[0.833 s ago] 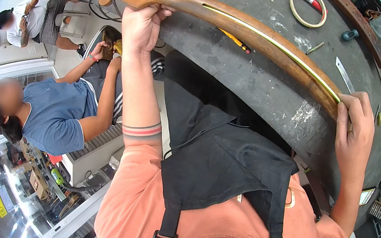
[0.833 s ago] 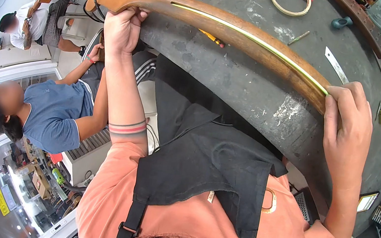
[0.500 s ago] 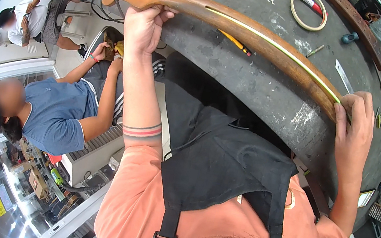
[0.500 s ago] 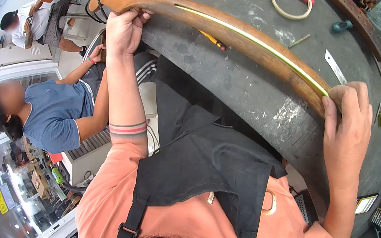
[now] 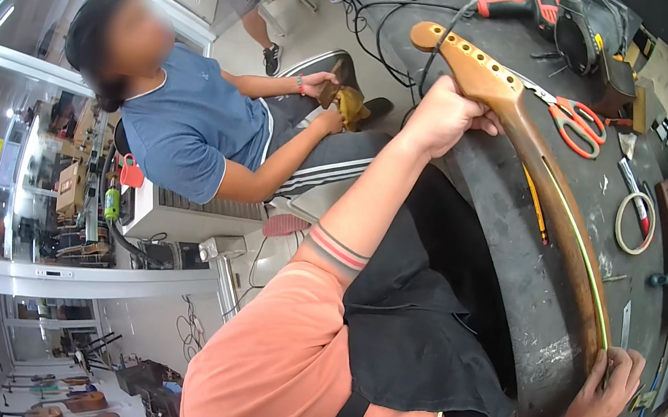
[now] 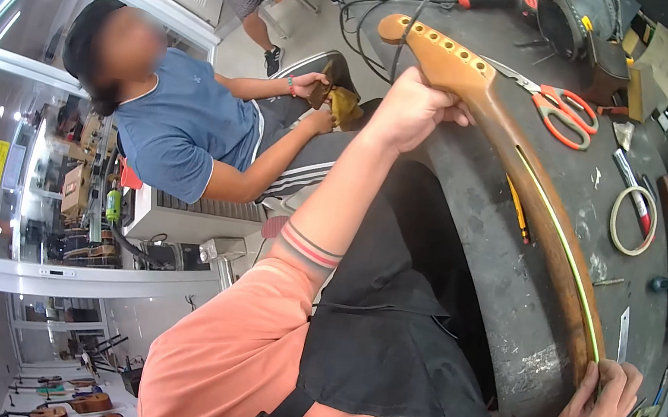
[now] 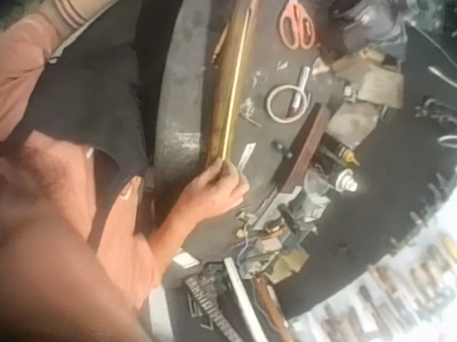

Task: The person marks a wooden guitar neck using a pencil and a metal ruler to draw straight lines along the fretboard. They repeatedly align the ruler, draw lines, and reposition the neck to ensure accuracy on different sections of the wood.

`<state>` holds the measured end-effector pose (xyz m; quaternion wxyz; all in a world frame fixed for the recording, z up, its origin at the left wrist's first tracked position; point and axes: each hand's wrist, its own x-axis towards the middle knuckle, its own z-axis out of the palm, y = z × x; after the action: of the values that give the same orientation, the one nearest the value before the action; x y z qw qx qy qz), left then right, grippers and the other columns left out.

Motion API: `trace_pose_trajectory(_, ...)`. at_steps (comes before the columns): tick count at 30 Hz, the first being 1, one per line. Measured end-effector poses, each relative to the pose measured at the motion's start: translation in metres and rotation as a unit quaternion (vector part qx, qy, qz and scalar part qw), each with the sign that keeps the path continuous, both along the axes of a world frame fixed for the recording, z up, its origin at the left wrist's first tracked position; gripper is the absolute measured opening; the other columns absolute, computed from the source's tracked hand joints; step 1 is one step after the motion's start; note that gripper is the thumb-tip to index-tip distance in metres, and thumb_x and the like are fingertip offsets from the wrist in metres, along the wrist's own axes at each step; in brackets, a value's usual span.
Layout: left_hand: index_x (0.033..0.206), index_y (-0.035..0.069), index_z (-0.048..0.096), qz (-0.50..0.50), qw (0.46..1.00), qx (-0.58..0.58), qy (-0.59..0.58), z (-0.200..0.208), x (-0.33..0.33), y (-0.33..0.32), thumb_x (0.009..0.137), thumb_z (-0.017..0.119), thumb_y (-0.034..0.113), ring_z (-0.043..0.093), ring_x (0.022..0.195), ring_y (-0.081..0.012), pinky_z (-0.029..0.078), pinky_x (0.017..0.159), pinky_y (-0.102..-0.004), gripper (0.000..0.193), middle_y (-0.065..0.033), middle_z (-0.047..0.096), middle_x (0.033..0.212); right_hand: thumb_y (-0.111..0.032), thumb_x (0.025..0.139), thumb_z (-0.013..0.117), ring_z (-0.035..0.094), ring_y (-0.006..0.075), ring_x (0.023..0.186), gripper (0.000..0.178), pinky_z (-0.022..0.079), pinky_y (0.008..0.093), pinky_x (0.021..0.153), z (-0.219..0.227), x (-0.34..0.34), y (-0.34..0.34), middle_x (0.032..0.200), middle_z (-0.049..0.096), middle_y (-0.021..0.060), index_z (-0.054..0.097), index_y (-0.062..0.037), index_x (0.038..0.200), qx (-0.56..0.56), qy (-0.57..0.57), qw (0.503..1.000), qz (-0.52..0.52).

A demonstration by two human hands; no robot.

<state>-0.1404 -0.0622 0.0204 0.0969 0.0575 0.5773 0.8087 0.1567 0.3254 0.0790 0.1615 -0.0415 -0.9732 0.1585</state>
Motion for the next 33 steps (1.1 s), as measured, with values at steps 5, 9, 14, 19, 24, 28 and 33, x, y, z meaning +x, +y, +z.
trace_pose_trajectory(5, 0.121, -0.008, 0.075, -0.005, 1.0, 0.003, 0.001, -0.002, 0.0, 0.002, 0.1, 0.06, -0.012, 0.081, 0.091, -0.0289, 0.065, 0.08, -0.0388, 0.027, -0.0189, 0.082, 0.105, 0.001, 0.103, 0.073, 0.063, 0.0391, 0.103, 0.009, 0.049, 0.048, 0.091, 0.009, -0.006, -0.003, 0.112, 0.064, 0.0167, 0.068, 0.0015, 0.111, -0.044, 0.004, 0.999, 0.022)
trace_pose_trajectory(9, 0.117, -0.01, 0.077, -0.001, 0.999, -0.016, 0.033, -0.011, -0.004, -0.002, 0.096, 0.062, -0.01, 0.082, 0.089, -0.0288, 0.068, 0.086, -0.0405, 0.027, -0.0191, 0.082, 0.106, 0.0, 0.102, 0.074, 0.063, 0.0385, 0.098, 0.008, 0.049, 0.0476, 0.088, 0.006, -0.003, -0.001, 0.112, 0.067, 0.0173, 0.073, -0.0013, 0.11, 0.039, 0.015, 0.999, 0.02)
trace_pose_trajectory(14, 0.124, -0.007, 0.075, 0.018, 0.999, -0.035, 0.021, -0.022, -0.012, -0.014, 0.098, 0.064, -0.012, 0.08, 0.101, -0.029, 0.067, 0.09, -0.0418, 0.029, -0.0161, 0.08, 0.118, -0.005, 0.093, 0.083, 0.063, 0.0369, 0.102, 0.016, 0.047, 0.0467, 0.091, 0.008, -0.011, -0.002, 0.112, 0.068, 0.0133, 0.07, -0.0066, 0.103, 0.019, 0.022, 1.0, -0.004)
trace_pose_trajectory(19, 0.133, -0.003, 0.073, 0.024, 0.999, -0.037, 0.029, -0.045, -0.034, -0.045, 0.104, 0.069, -0.008, 0.075, 0.112, -0.0254, 0.063, 0.095, -0.0415, 0.029, -0.0131, 0.078, 0.129, -0.016, 0.098, 0.079, 0.067, 0.0329, 0.102, 0.014, 0.047, 0.0468, 0.088, 0.012, -0.01, 0.005, 0.109, 0.068, 0.0087, 0.072, -0.0091, 0.109, -0.007, -0.015, 1.0, 0.001)
trace_pose_trajectory(24, 0.143, -0.003, 0.068, -0.006, 0.998, -0.044, 0.036, -0.084, -0.082, -0.099, 0.112, 0.063, -0.005, 0.071, 0.115, -0.0231, 0.061, 0.095, -0.0376, 0.032, -0.0137, 0.074, 0.134, -0.017, 0.098, 0.076, 0.068, 0.0286, 0.095, 0.019, 0.045, 0.0458, 0.086, -0.008, -0.007, 0.015, 0.1, 0.061, 0.008, 0.059, -0.0098, 0.093, 0.006, 0.075, 0.996, 0.049)
trace_pose_trajectory(28, 0.144, -0.004, 0.066, -0.027, 0.999, -0.03, 0.031, -0.075, -0.081, -0.105, 0.114, 0.058, -0.006, 0.069, 0.11, -0.0214, 0.058, 0.094, -0.0345, 0.031, -0.014, 0.073, 0.132, -0.018, 0.095, 0.082, 0.067, 0.0293, 0.097, 0.02, 0.047, 0.044, 0.088, -0.008, -0.008, 0.015, 0.106, 0.062, 0.0089, 0.064, -0.009, 0.098, -0.028, 0.07, 0.997, 0.035)
trace_pose_trajectory(33, 0.144, -0.004, 0.065, -0.021, 0.999, -0.036, 0.019, -0.068, -0.079, -0.083, 0.114, 0.057, -0.007, 0.07, 0.11, -0.0221, 0.058, 0.094, -0.0342, 0.03, -0.015, 0.072, 0.132, -0.018, 0.093, 0.083, 0.065, 0.0301, 0.096, 0.019, 0.047, 0.0434, 0.086, -0.013, -0.003, 0.011, 0.106, 0.061, 0.0097, 0.066, -0.0083, 0.096, -0.053, 0.081, 0.995, 0.037)
